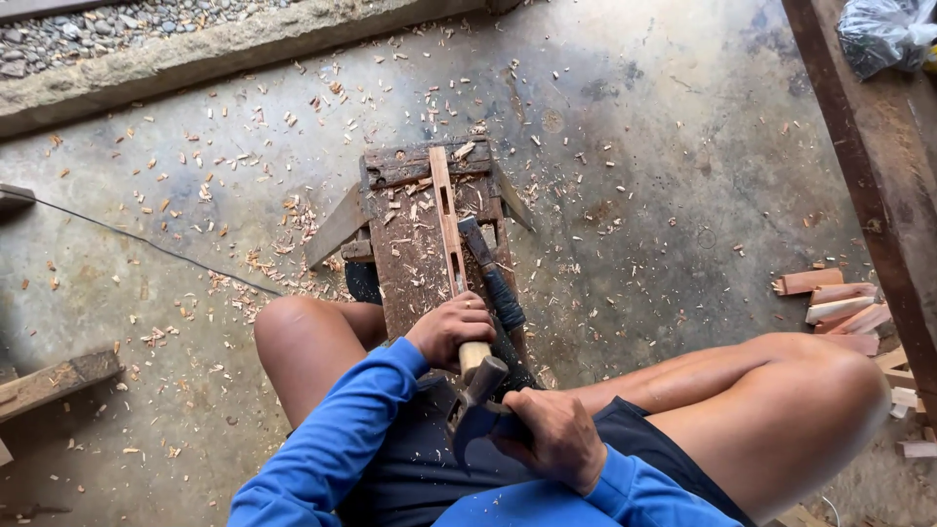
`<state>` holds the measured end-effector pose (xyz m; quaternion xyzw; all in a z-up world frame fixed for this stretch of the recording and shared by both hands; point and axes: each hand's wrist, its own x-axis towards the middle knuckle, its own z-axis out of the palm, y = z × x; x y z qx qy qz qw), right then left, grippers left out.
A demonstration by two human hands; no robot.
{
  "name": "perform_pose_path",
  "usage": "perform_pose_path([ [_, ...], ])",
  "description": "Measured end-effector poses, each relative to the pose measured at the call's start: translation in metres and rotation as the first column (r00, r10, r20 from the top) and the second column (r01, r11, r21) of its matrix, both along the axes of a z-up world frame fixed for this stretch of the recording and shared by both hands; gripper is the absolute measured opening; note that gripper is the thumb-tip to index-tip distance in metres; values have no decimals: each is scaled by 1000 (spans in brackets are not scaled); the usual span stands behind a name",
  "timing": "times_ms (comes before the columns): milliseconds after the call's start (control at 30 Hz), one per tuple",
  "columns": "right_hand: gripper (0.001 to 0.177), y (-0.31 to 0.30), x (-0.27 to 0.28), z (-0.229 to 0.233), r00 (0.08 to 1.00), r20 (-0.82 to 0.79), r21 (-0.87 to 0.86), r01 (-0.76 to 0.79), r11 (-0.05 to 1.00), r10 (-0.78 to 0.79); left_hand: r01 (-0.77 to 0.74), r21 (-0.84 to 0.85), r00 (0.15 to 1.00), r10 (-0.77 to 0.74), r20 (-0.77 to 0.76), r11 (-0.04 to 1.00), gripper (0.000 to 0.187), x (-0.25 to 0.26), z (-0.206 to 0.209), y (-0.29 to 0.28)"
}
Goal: The person sits on the floor and uses a chisel and hammer to carve a long, thin piece of wood clamped in a wooden vise. They repeatedly strike the chisel to remove wood shavings, occasionally adjusting the wood's position and clearing debris from the work area.
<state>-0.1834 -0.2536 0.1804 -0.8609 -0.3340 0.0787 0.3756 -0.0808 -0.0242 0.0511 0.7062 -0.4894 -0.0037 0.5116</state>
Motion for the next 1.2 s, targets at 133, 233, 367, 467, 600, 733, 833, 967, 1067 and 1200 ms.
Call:
perform_pose_path([
  [133,37,1,4,9,999,14,124,-48,991,46,-108,-98,993,102,-67,989,43,-2,-27,7],
  [233,31,-11,9,-17,978,152,195,-172,966,144,-133,-118,990,126,-62,984,42,-2,-24,4],
  [367,18,-13,25,-41,978,172,-128,-96,987,117,-179,-112,984,178,-26,977,39,-6,-29,3],
  [467,39,-2,29,-19,991,113,-184,-57,981,78,-119,-49,992,116,-44,992,37,-5,-36,1],
  [600,22,-17,9,-36,951,234,1,-206,978,200,-133,-86,991,131,-26,987,45,-8,-29,-3],
  [733,36,-9,18,-43,996,75,-227,-22,974,40,-197,-124,979,201,21,973,39,0,-24,-5],
  [833,40,-5,15,-21,997,49,-179,71,981,-64,-418,-315,908,380,-178,852,30,16,-20,-17],
  [967,28,-6,4,1,946,-171,78,293,953,-276,-784,-350,608,522,-599,512,46,57,-34,-13],
  [1067,26,-9,6,5,897,-127,-27,424,905,-424,-796,-382,583,428,-690,469,54,86,-10,-7],
  [1200,17,-8,14,16,868,-192,143,486,862,-458,-813,-370,565,455,-688,450,63,93,-9,-14],
])
